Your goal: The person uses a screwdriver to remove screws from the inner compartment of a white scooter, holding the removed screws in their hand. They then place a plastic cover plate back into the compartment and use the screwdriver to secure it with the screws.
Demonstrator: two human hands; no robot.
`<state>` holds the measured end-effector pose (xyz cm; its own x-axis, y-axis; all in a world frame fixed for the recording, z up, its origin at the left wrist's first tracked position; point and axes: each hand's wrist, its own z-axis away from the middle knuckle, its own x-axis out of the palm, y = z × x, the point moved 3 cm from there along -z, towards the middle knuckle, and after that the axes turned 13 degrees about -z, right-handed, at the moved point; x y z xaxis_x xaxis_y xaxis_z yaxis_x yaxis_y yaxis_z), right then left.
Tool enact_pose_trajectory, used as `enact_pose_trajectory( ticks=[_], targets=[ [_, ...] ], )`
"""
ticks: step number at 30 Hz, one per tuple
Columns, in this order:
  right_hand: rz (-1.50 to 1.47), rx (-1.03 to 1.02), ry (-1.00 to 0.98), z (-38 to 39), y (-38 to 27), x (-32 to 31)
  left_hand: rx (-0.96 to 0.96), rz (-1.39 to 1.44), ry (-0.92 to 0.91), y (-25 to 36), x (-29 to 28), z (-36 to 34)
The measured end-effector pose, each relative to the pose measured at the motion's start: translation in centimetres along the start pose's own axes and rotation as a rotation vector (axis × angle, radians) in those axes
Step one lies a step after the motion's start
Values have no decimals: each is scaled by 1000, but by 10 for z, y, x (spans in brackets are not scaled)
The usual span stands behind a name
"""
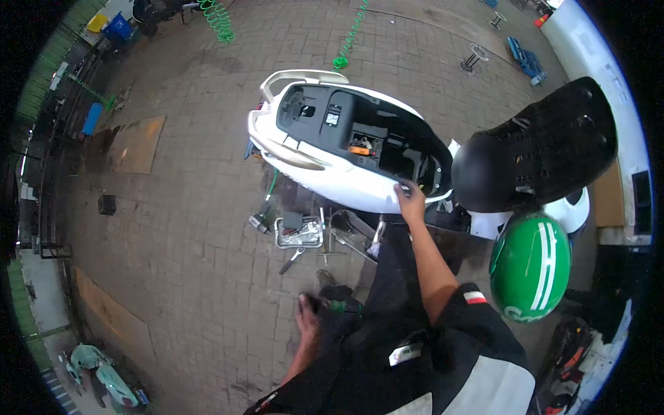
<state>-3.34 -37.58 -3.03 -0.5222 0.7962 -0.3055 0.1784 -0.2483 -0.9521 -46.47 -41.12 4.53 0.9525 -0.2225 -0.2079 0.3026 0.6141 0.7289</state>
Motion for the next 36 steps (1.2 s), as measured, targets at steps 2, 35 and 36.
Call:
enact_pose_trajectory(
  ticks=[2,35,36],
  targets=[
    [167,-72,52,58,-42,-2,15,54,-9,-45,-62,-9],
    [457,-584,-202,-1,120,-3,-490,-178,325,-132,43,1],
    [466,-582,-193,-1,124,-7,-520,-245,374,-123,45,0]
  ],
)
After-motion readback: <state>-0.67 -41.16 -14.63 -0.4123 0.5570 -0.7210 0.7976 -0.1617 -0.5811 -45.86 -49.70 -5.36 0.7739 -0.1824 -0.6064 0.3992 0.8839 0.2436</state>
